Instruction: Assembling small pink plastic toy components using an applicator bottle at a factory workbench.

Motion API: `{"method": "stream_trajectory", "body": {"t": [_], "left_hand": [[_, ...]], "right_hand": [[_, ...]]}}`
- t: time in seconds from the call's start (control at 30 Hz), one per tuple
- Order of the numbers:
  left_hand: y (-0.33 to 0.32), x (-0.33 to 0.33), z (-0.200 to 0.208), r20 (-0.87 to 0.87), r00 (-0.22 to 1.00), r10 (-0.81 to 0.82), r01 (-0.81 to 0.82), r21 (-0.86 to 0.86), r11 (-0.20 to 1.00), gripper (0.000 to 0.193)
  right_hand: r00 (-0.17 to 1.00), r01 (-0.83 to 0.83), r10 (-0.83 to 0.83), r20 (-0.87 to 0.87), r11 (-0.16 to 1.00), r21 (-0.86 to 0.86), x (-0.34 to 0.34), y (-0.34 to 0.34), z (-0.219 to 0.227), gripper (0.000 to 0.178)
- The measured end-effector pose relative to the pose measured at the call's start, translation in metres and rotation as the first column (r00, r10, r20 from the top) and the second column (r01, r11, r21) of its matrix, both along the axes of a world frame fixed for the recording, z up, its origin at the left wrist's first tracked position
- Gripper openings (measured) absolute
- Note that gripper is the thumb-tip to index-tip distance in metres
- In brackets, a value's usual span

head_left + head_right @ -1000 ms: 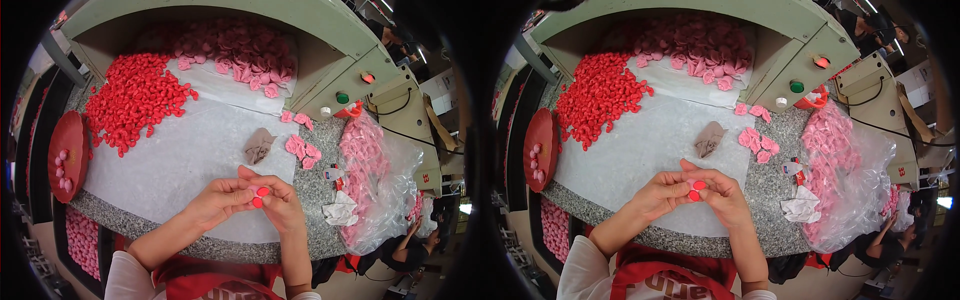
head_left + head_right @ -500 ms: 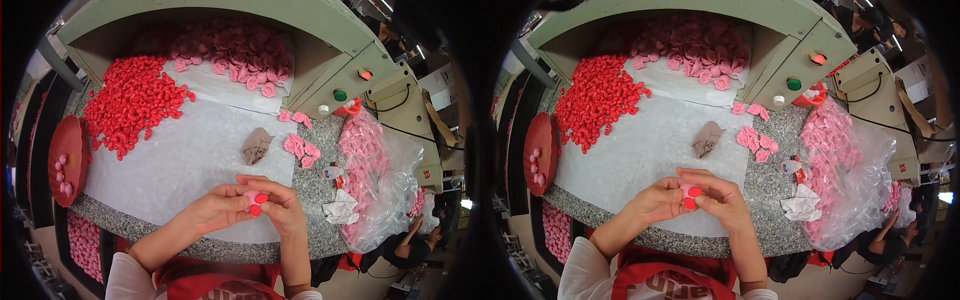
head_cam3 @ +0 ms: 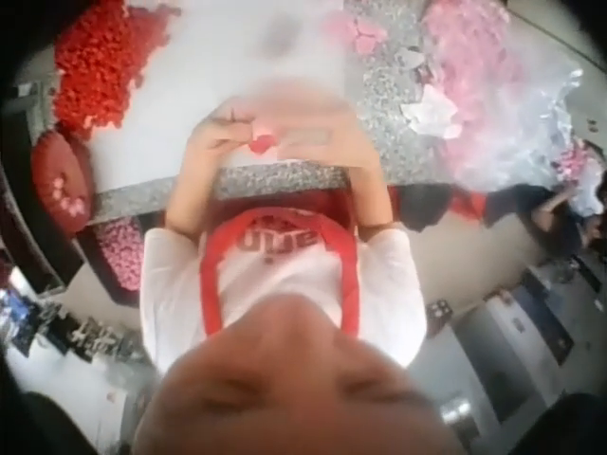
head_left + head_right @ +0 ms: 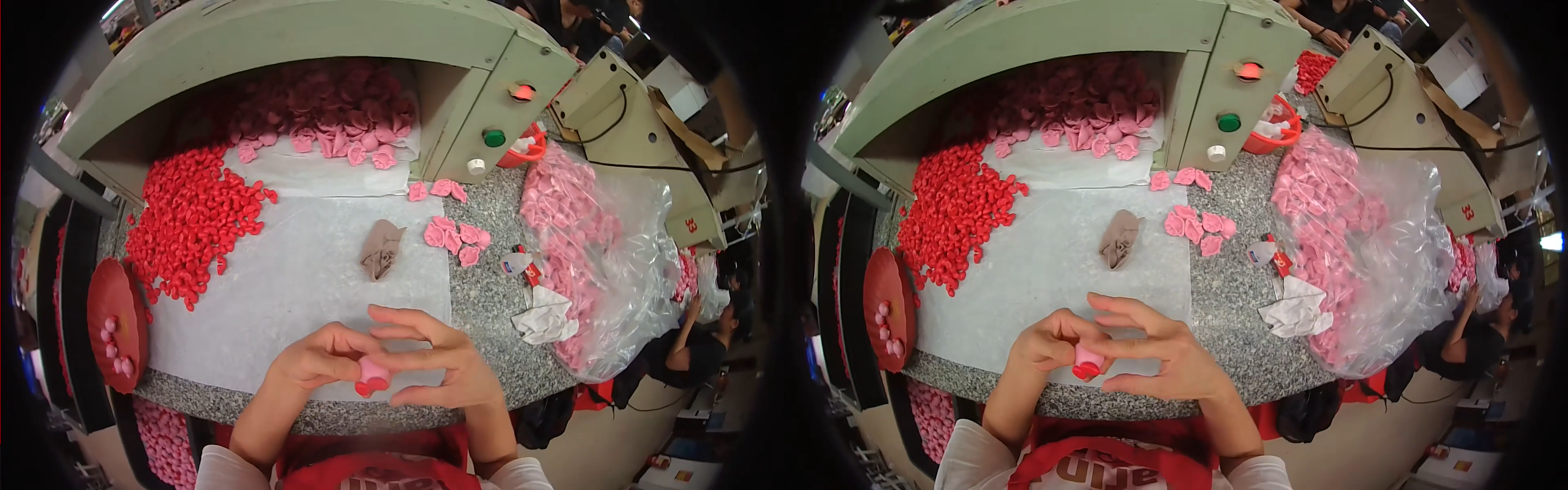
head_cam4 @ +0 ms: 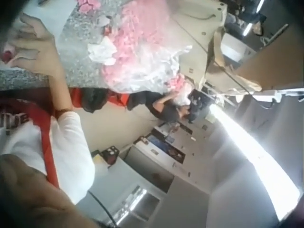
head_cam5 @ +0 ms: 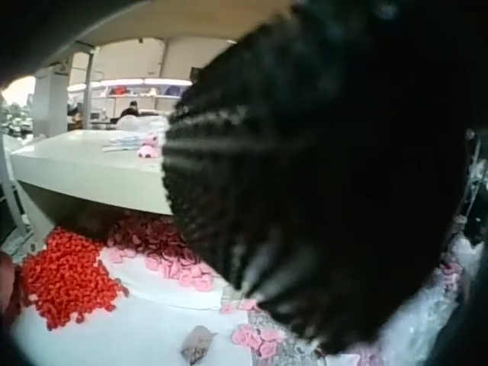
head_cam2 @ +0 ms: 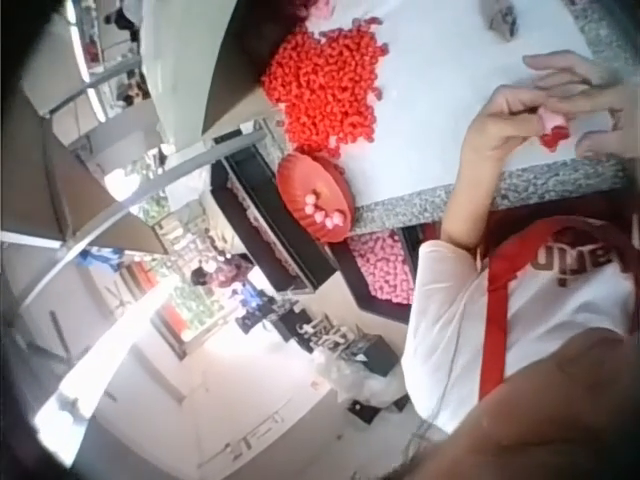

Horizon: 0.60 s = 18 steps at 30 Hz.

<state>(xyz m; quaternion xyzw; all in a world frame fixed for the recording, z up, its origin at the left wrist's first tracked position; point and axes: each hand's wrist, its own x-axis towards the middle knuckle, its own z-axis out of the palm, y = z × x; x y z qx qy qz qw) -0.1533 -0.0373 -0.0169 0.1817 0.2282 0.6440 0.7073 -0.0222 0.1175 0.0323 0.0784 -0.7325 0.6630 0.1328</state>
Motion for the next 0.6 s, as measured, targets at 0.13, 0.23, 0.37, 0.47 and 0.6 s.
{"method": "stream_trajectory", "body": {"t": [0.13,0.23,0.37,0.47,0.6], "left_hand": [[0.007,0.003,-0.002,-0.155,0.980,-0.124,0.150,0.170,0.974,0.037],[0.010,0.005,0.008,-0.080,0.984,0.160,-0.147,0.139,0.979,0.036],[0.011,0.012,0.020,-0.339,0.782,0.523,-0.514,0.125,0.849,0.036],[0.016,0.012,0.026,-0.426,0.659,0.620,-0.578,0.240,0.780,0.035],[0.017,0.015,0.025,-0.517,0.530,0.672,-0.609,0.320,0.726,0.033]], "right_hand": [[0.936,0.279,-0.348,0.045,0.662,-0.695,0.026,0.037,-0.019,0.026],[0.844,0.528,-0.484,0.230,0.825,-0.203,0.004,0.052,-0.021,0.022],[0.807,0.539,-0.579,0.116,0.802,0.257,-0.050,0.046,-0.014,0.023],[0.772,0.500,-0.627,-0.102,0.501,0.706,-0.077,0.038,-0.034,0.029],[0.804,0.344,-0.593,0.049,0.531,0.775,-0.080,0.018,-0.055,0.027]]}}
